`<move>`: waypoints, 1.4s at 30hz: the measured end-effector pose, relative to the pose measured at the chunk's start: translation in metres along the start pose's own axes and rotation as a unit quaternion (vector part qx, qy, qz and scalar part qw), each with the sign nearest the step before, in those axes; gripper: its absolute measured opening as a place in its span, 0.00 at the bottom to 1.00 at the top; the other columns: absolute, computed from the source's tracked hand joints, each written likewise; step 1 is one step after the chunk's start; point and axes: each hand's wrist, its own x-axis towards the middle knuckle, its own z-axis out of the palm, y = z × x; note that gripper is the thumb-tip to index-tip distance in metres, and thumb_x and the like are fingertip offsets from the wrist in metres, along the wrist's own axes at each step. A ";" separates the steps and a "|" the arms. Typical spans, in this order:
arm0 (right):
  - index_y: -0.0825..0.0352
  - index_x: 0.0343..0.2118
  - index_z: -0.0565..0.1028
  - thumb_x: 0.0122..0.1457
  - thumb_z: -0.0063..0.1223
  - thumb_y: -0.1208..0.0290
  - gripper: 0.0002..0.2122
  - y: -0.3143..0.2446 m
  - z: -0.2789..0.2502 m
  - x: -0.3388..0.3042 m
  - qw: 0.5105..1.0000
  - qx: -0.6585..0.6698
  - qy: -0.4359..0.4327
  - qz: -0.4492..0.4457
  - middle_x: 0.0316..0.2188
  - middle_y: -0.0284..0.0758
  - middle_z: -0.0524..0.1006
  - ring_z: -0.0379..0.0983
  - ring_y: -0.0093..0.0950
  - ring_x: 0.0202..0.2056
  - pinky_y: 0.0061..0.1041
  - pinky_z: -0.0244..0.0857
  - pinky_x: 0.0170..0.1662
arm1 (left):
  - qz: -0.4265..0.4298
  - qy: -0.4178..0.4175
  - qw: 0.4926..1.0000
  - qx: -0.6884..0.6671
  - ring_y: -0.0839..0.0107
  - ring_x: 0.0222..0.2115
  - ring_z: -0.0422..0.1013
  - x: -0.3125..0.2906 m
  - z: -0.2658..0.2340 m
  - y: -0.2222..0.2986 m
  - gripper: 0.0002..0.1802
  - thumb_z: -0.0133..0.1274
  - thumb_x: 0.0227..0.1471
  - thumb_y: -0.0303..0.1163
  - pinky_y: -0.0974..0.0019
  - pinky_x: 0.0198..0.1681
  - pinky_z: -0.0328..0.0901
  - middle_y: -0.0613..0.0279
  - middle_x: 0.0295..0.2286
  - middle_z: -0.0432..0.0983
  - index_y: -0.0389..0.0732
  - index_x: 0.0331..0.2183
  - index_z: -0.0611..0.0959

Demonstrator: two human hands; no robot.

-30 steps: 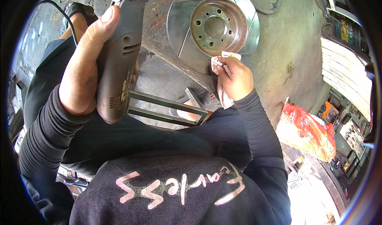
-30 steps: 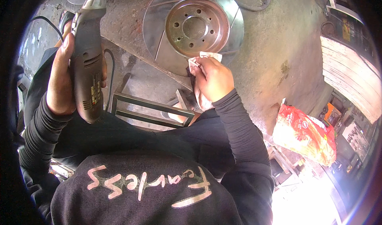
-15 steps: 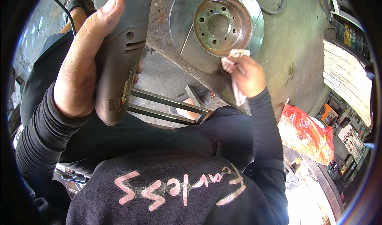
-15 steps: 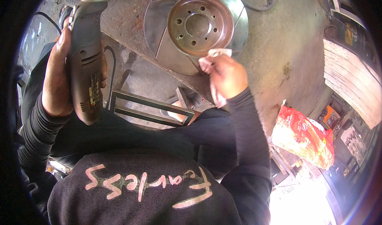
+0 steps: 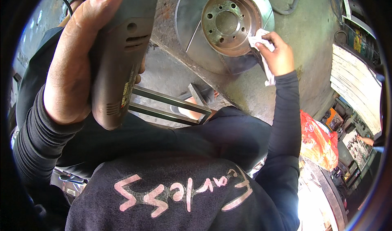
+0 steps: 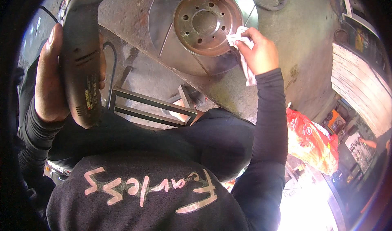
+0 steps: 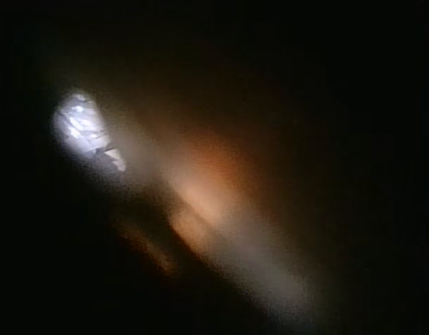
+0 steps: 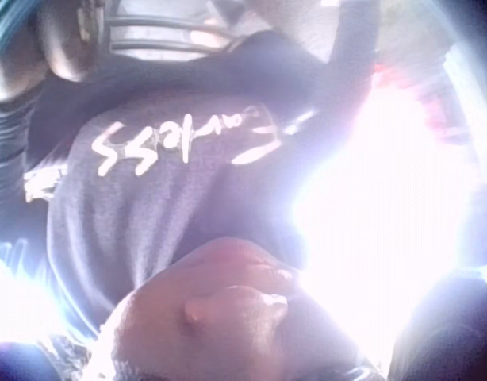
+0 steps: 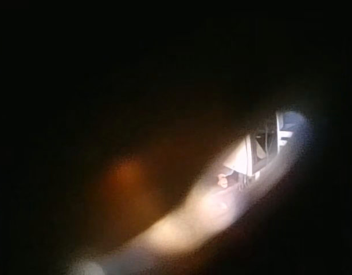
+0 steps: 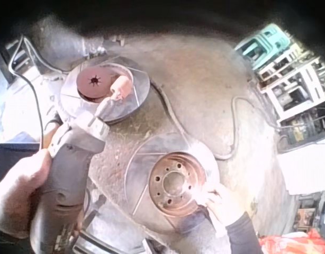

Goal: The person uses a rotary tool to grind the surface of a brake disc, then wipes it with a cloth. They repeat the grinding and wiping on the same disc and later on a second disc, handling each disc one at a time.

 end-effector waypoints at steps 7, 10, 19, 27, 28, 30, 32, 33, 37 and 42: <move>0.64 0.30 0.75 0.49 0.59 0.64 0.10 -0.029 0.016 -0.007 0.994 -0.034 -0.101 -0.009 0.28 0.42 0.78 0.75 0.43 0.31 0.36 0.68 0.34 | -0.020 0.036 0.999 -0.004 0.71 0.24 0.75 0.000 -0.004 -0.004 0.36 0.38 0.55 0.65 0.67 0.28 0.71 0.58 0.29 0.77 0.40 0.43 0.75; 0.64 0.29 0.75 0.49 0.60 0.65 0.10 -0.016 0.007 0.003 0.993 0.037 -0.097 0.062 0.27 0.43 0.78 0.75 0.44 0.31 0.36 0.68 0.34 | -0.023 0.065 0.998 -0.014 0.70 0.27 0.75 0.001 -0.005 -0.006 0.35 0.41 0.54 0.64 0.66 0.31 0.71 0.57 0.33 0.76 0.42 0.46 0.73; 0.67 0.31 0.76 0.50 0.62 0.69 0.09 -0.019 0.016 -0.002 0.998 -0.008 -0.050 0.038 0.28 0.43 0.79 0.79 0.35 0.30 0.28 0.69 0.35 | 0.047 0.132 0.990 -0.020 0.69 0.34 0.74 -0.002 -0.006 -0.016 0.32 0.43 0.56 0.59 0.63 0.39 0.70 0.59 0.36 0.74 0.45 0.52 0.70; 0.64 0.31 0.76 0.51 0.59 0.64 0.09 -0.019 0.015 -0.009 0.999 -0.044 -0.023 0.006 0.24 0.42 0.78 0.77 0.41 0.27 0.34 0.69 0.30 | -0.015 0.070 0.996 -0.051 0.68 0.42 0.71 0.008 -0.013 -0.013 0.33 0.46 0.57 0.55 0.62 0.44 0.68 0.58 0.47 0.69 0.50 0.58 0.65; 0.64 0.31 0.76 0.52 0.59 0.65 0.08 -0.021 0.023 -0.017 0.996 -0.080 -0.013 -0.046 0.23 0.42 0.78 0.78 0.38 0.25 0.32 0.69 0.28 | -0.022 0.044 0.997 -0.058 0.68 0.42 0.71 0.011 -0.016 -0.015 0.32 0.45 0.58 0.54 0.62 0.45 0.68 0.59 0.49 0.68 0.50 0.59 0.64; 0.64 0.31 0.76 0.52 0.58 0.68 0.07 -0.040 0.031 -0.006 0.997 -0.005 -0.039 -0.072 0.22 0.43 0.77 0.77 0.37 0.24 0.32 0.69 0.28 | 0.026 0.104 0.994 -0.016 0.69 0.44 0.70 -0.015 -0.019 -0.014 0.30 0.42 0.60 0.52 0.61 0.46 0.68 0.61 0.52 0.65 0.51 0.60 0.63; 0.63 0.32 0.76 0.51 0.58 0.68 0.07 -0.031 0.022 0.003 0.996 0.067 -0.060 0.018 0.23 0.43 0.77 0.77 0.40 0.25 0.33 0.69 0.29 | 0.095 0.127 0.987 0.031 0.68 0.45 0.69 -0.023 -0.024 -0.026 0.28 0.38 0.62 0.49 0.61 0.48 0.68 0.63 0.54 0.61 0.52 0.61 0.62; 0.67 0.31 0.76 0.51 0.61 0.70 0.08 -0.024 0.012 0.001 0.993 0.044 -0.056 0.090 0.27 0.42 0.79 0.79 0.34 0.31 0.28 0.69 0.36 | 0.112 0.089 0.989 0.032 0.68 0.47 0.68 -0.010 -0.025 -0.032 0.27 0.37 0.63 0.48 0.61 0.48 0.67 0.65 0.56 0.60 0.53 0.61 0.62; 0.66 0.34 0.76 0.52 0.58 0.69 0.08 -0.041 0.026 -0.020 0.992 -0.084 -0.057 -0.069 0.28 0.41 0.80 0.79 0.38 0.30 0.32 0.70 0.34 | 0.144 0.057 0.985 0.073 0.68 0.51 0.65 0.004 -0.028 -0.034 0.25 0.34 0.64 0.46 0.61 0.51 0.65 0.67 0.59 0.55 0.55 0.61 0.62; 0.65 0.32 0.75 0.51 0.59 0.69 0.07 -0.027 0.020 -0.012 0.999 -0.028 -0.018 -0.018 0.27 0.42 0.78 0.76 0.43 0.32 0.34 0.69 0.34 | 0.074 0.051 0.996 0.008 0.69 0.46 0.69 -0.002 -0.027 -0.023 0.28 0.37 0.62 0.51 0.64 0.47 0.68 0.64 0.55 0.60 0.53 0.60 0.63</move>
